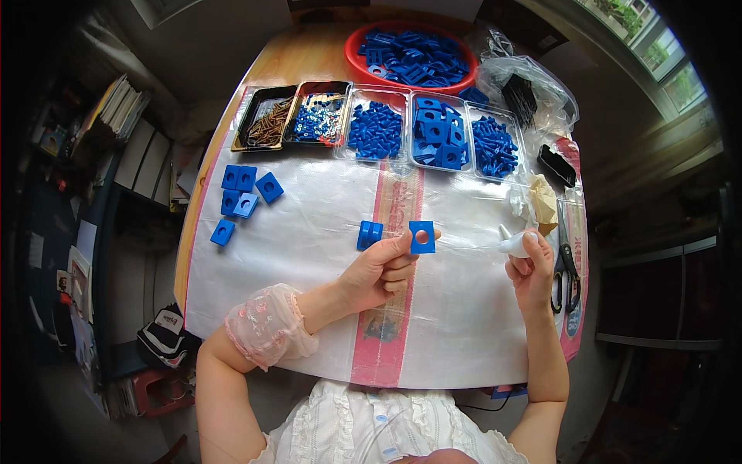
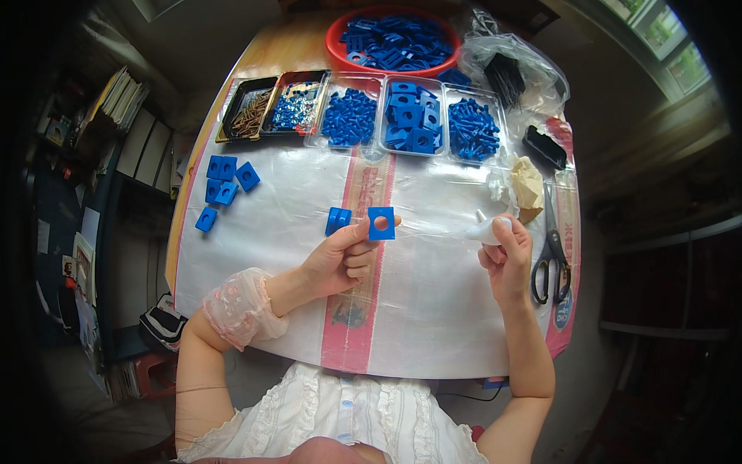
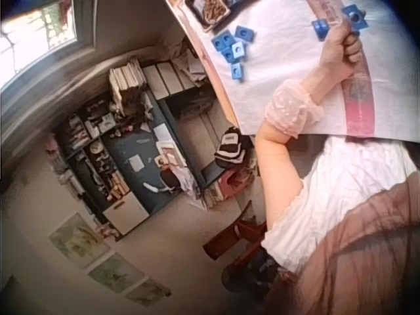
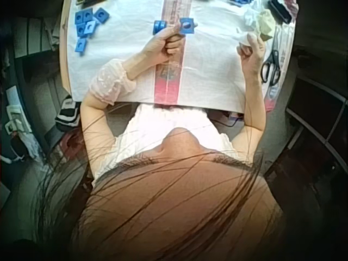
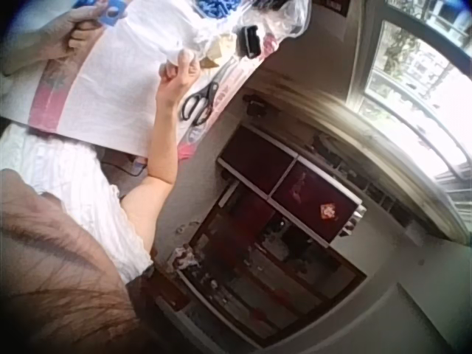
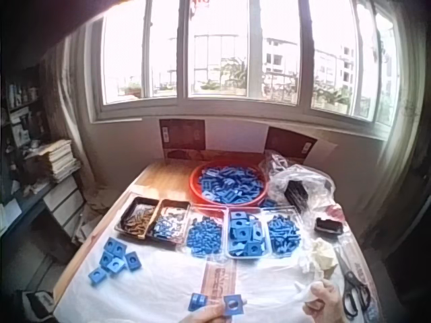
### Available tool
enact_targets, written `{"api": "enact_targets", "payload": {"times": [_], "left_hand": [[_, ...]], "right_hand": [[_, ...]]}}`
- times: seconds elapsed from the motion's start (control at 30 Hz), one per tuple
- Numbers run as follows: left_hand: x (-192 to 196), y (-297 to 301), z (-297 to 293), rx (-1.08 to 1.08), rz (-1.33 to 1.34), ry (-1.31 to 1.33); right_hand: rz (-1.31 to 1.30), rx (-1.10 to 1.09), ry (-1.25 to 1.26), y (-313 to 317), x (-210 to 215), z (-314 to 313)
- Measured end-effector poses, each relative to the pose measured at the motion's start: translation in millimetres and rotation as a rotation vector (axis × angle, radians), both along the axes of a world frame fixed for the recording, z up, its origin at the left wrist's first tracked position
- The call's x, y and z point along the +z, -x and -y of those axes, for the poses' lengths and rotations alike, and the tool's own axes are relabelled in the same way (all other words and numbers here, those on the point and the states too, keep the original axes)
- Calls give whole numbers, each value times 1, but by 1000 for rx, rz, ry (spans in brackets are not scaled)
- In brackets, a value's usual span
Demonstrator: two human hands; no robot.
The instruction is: The recorder is assembling small blue plastic components by inserting small circular pieces into them and applying adhesive or a liquid using a dispenser.
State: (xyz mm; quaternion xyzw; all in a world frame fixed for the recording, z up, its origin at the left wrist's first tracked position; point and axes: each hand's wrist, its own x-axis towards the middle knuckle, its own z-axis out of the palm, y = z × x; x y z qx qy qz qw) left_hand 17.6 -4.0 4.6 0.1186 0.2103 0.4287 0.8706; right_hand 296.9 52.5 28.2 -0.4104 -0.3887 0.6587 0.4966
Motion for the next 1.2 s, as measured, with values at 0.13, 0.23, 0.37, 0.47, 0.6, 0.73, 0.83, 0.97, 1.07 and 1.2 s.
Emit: {"api": "enact_targets", "payload": {"times": [0.13,0.23,0.37,0.47,0.6,0.73,0.83,0.97,1.07,1.2], "left_hand": [[0,0,0,-2,-7,-2],[0,0,0,-5,-10,-3],[-1,1,0,-14,-9,-17],[-2,1,0,-17,-9,5],[1,0,1,-25,-29,-5],[0,-1,0,-40,-35,-17],[-1,-1,0,-42,-36,-17],[-2,-2,1,-39,-60,7],[-5,-3,1,-38,-41,3],[-5,-2,1,-44,-63,29]], "right_hand": [[1,7,3,0,1,0],[-4,6,3,0,0,0],[-14,7,6,0,1,0],[-30,6,10,2,0,2],[-45,5,30,8,3,7],[-41,25,26,12,4,11],[-27,19,21,15,5,12],[-20,26,24,15,3,12],[-14,33,30,15,4,12],[-5,24,36,16,3,12]]}}
